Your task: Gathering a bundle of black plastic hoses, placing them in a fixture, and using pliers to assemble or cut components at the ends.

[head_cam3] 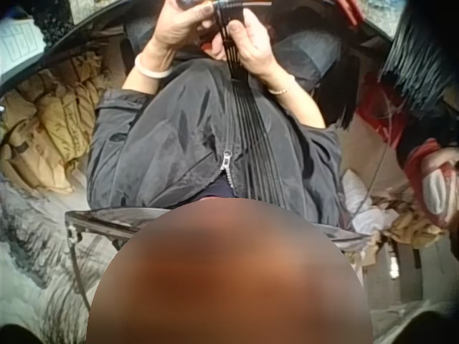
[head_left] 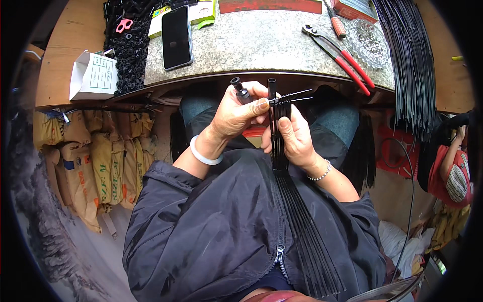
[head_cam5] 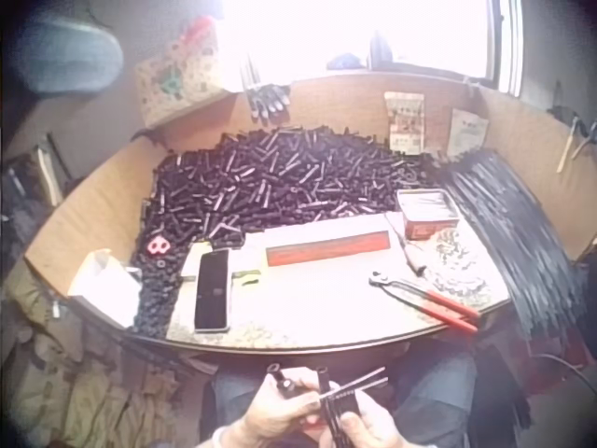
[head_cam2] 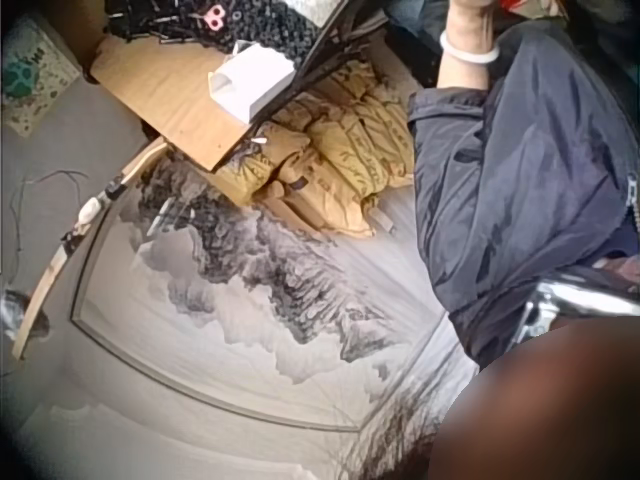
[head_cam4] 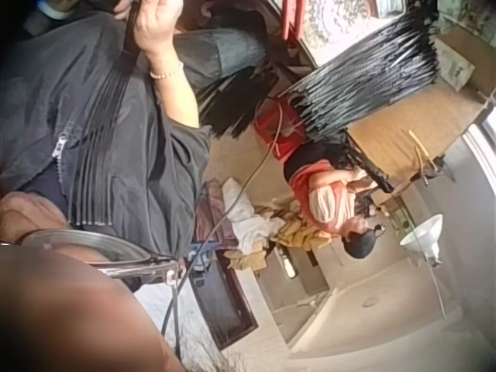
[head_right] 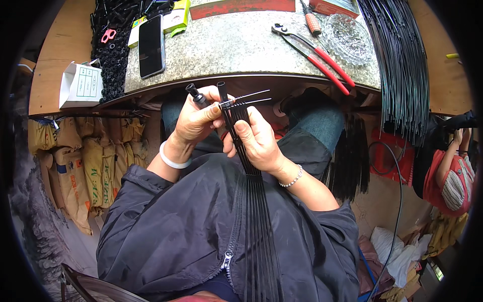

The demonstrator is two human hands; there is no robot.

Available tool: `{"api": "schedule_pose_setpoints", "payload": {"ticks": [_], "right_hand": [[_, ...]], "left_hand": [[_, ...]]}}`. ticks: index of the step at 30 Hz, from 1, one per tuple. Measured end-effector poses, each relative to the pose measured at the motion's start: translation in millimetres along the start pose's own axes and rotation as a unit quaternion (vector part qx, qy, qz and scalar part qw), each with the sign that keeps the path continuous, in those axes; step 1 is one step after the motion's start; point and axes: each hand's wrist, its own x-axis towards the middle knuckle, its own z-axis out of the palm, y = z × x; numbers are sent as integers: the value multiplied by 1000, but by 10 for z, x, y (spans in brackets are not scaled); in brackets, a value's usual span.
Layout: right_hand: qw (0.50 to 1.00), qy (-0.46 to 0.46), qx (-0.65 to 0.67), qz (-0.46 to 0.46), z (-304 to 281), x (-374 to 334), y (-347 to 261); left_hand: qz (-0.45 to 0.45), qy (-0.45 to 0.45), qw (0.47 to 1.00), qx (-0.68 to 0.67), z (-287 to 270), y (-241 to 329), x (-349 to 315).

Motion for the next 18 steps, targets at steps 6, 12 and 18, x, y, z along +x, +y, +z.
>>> {"api": "schedule_pose_setpoints", "payload": {"ticks": [6,12,18], "right_hand": [[1000,14,-12,14,37,-3,-13],[1000,9,-19,19,19,5,-22],[999,-20,14,46,37,37,-100]], "left_hand": [[1,1,1000,1,22,18,-12],[-9,-5,1000,4,-22,10,-15],[-8,-17,1000,-18,26,40,-37]]}}
